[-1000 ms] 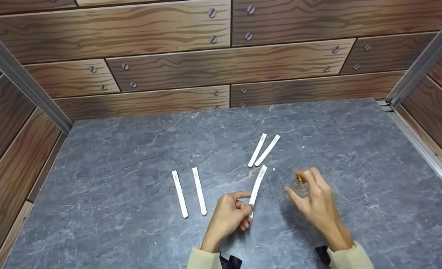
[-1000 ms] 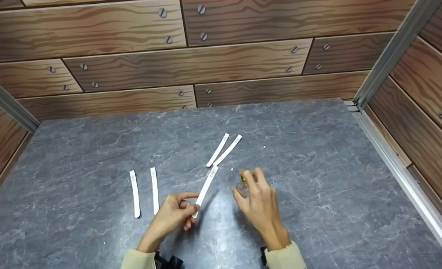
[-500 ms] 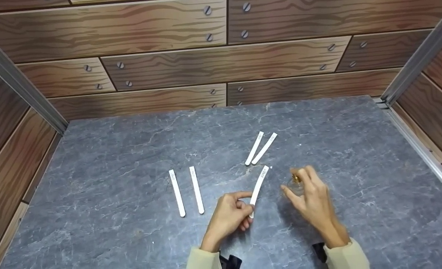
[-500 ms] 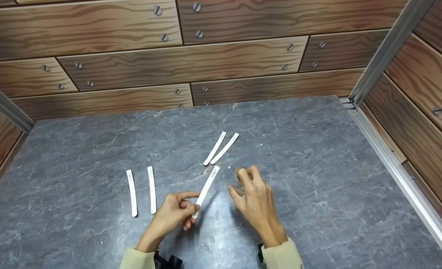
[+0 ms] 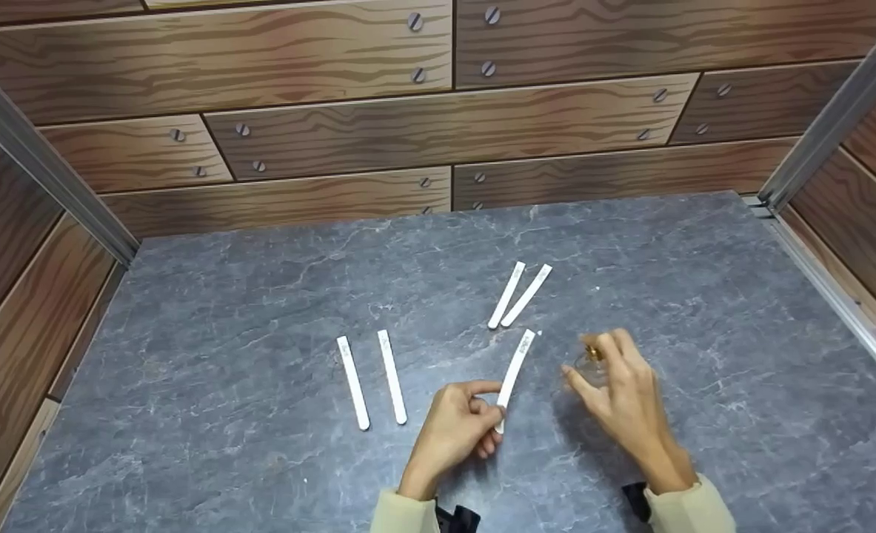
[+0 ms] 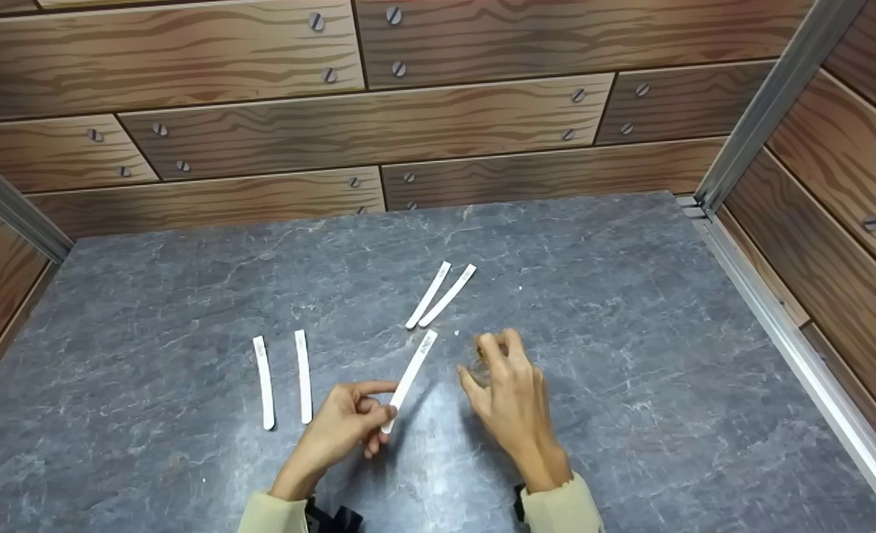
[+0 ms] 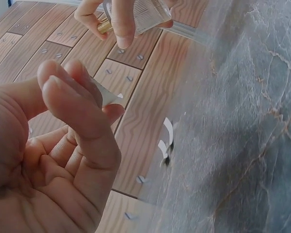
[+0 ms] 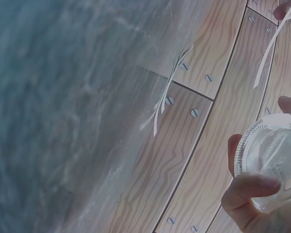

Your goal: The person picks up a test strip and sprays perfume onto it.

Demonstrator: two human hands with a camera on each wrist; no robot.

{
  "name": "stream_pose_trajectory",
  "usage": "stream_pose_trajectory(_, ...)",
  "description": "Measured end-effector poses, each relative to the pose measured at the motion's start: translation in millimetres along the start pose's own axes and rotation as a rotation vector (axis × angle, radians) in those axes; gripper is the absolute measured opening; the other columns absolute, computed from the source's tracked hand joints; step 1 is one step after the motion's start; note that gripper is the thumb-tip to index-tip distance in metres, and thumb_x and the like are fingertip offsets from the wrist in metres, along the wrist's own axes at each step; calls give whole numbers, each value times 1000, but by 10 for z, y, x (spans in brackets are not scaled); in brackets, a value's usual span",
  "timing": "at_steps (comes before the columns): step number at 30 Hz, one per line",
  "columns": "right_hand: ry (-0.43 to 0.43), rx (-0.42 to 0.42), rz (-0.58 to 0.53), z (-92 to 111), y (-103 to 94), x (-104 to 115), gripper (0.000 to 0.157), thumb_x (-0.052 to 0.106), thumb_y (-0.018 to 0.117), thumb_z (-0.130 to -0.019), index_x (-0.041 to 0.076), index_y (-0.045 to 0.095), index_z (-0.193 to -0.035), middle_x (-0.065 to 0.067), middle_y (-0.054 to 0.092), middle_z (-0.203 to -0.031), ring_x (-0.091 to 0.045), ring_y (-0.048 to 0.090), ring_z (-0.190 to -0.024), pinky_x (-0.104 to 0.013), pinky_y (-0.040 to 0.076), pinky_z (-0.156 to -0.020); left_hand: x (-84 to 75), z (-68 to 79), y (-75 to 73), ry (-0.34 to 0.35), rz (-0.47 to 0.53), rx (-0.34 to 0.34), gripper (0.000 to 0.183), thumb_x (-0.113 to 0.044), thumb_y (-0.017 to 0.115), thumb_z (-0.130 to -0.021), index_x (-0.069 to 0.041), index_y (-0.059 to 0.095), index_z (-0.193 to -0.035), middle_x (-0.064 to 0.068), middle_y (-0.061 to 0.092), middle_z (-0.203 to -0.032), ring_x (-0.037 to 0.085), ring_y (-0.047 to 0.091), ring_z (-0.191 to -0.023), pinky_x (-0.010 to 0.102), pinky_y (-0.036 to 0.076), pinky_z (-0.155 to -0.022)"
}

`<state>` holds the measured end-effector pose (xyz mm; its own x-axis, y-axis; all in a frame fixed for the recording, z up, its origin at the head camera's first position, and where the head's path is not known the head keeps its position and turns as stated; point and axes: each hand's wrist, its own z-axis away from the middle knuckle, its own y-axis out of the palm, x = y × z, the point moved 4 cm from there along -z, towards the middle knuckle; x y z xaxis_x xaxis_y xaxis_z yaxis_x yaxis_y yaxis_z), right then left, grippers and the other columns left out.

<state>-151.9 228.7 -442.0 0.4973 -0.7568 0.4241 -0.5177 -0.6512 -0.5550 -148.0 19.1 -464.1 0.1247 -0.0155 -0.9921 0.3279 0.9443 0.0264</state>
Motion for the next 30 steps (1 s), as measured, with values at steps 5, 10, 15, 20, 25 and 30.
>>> stream_pose_trajectory(5, -5, 6, 7, -3, -5, 0, 40, -1, 86, -67, 0, 61, -98, -7, 56, -84, -22, 57, -67, -35, 53, -52, -13, 3, -12, 9, -12, -5, 39, 8, 62, -85, 10, 64, -125, 0, 58, -54, 4, 50, -38, 15, 44, -36)
stream_pose_trajectory(10, -6, -4, -3, -14, -12, 4, 42, -1, 87, -65, 0, 62, -99, -8, 57, -85, -24, 60, -67, -39, 55, -53, -14, 4, -19, 10, -12, -8, 40, 8, 62, -85, 10, 64, -125, 1, 59, -55, 5, 50, -38, 16, 44, -36)
stream_pose_trajectory(15, -9, -32, -13, -24, -29, 8, 43, -1, 87, -64, -2, 63, -100, -9, 59, -86, -26, 61, -68, -43, 56, -54, -8, 2, -24, 8, -12, 0, 40, 8, 62, -85, 11, 64, -125, 1, 59, -55, 5, 50, -38, 16, 45, -36)
stream_pose_trajectory(20, -19, -48, -5, -22, -40, 10, 44, 0, 87, -64, -2, 64, -101, -10, 59, -85, -26, 61, -67, -45, 56, -53, -10, 5, -26, 10, -24, 7, 39, 8, 62, -85, 10, 65, -124, 2, 60, -55, 5, 51, -38, 16, 45, -36)
stream_pose_trajectory(25, -15, -44, 5, -17, -40, 3, 43, 0, 86, -65, -2, 63, -101, -10, 59, -85, -26, 60, -67, -45, 56, -53, -14, 7, -28, 1, -22, 9, 39, 8, 62, -86, 10, 65, -125, 2, 60, -55, 5, 51, -38, 16, 45, -36)
stream_pose_trajectory(30, -15, -35, 10, -7, -39, 2, 39, 2, 84, -67, -2, 62, -100, -9, 58, -85, -25, 59, -65, -43, 54, -50, -16, 12, -31, -4, -16, 12, 39, 8, 62, -86, 10, 64, -125, 2, 60, -56, 5, 51, -38, 16, 45, -36)
